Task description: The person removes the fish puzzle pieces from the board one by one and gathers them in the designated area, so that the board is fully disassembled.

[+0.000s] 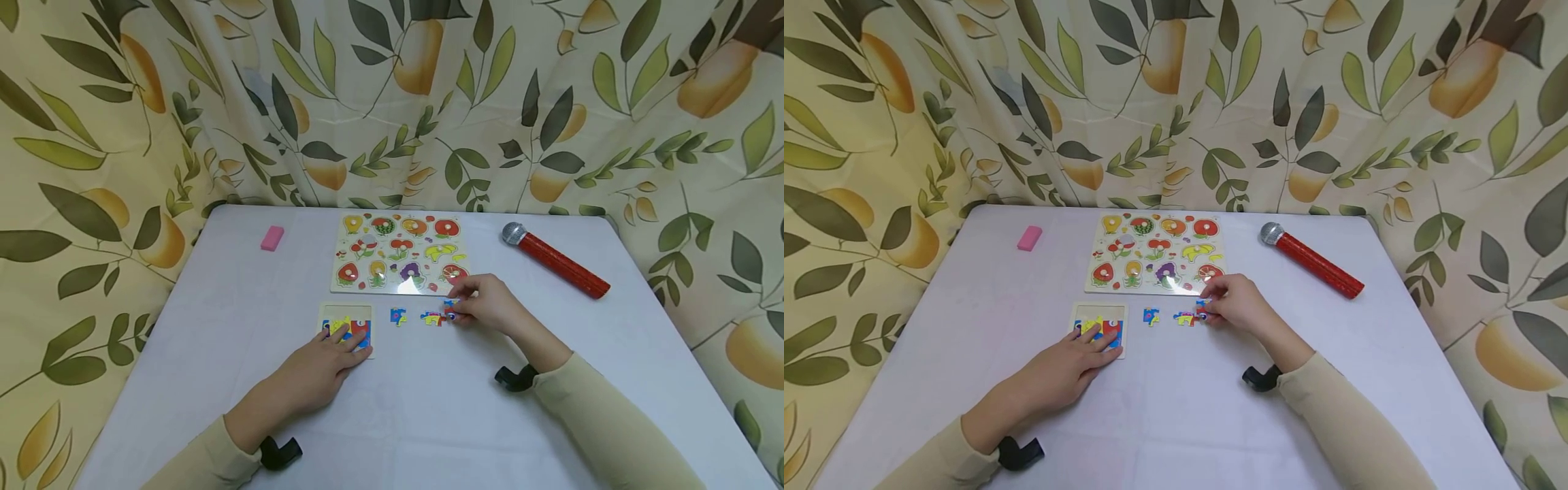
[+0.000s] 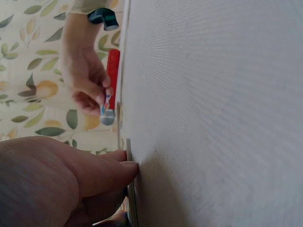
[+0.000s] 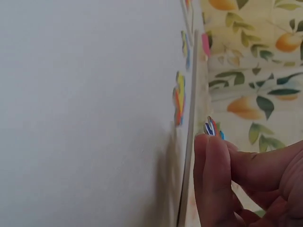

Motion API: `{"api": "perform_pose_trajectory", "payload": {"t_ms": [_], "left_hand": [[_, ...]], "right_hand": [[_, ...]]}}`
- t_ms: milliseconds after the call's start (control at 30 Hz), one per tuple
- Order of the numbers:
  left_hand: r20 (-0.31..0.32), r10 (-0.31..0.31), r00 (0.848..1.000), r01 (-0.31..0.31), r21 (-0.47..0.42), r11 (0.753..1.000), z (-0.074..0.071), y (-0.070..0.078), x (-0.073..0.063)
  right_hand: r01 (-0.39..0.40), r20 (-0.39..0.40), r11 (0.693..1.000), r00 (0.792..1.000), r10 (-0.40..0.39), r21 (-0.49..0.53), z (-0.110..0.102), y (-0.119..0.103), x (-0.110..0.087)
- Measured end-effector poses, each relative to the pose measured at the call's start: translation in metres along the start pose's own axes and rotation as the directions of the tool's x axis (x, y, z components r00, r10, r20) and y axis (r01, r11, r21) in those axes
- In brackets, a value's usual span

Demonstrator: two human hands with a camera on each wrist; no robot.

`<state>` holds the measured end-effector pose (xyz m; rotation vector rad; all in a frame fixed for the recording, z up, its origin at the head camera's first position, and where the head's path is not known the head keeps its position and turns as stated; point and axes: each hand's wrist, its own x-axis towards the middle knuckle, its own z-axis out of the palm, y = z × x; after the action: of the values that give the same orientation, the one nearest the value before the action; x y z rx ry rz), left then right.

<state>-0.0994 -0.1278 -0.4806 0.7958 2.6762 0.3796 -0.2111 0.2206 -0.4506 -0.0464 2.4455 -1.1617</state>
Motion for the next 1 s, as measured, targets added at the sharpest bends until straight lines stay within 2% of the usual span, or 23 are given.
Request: {"api": "perform_pose_trajectory", "payload": {"t_ms": [267,600,767,933,1000], "left_hand": [[-0.001,-0.002,1.000,0.002,-0.006,1.000,-0.001,0.000,0.000],[-0.004,-0.008,1.000,0.008,-0.016,1.000,-0.002,0.002,-0.001],[-0.013,-0.007,1.000,0.007,-0.017,1.000,-0.001,0.001,-0.002],[-0.017,-0.010,1.000,0.010,-0.016,1.000,0.000,0.003,-0.002],[-0.018,-0.017,1.000,0.017,-0.015,1.000,0.001,0.004,-0.002]], "right_hand": [[-0.078,0.006,0.997,0.997,0.078,0.000,-0.011,0.020,-0.009],[-0.091,-0.005,0.995,0.996,0.091,-0.028,-0.012,0.032,-0.013],[-0.048,-0.048,0.990,0.998,0.042,-0.130,-0.009,0.031,-0.012],[0.005,-0.102,0.957,0.994,-0.036,-0.292,-0.006,0.030,-0.011],[0.012,-0.106,0.947,0.993,-0.048,-0.320,-0.006,0.030,-0.011]]}}
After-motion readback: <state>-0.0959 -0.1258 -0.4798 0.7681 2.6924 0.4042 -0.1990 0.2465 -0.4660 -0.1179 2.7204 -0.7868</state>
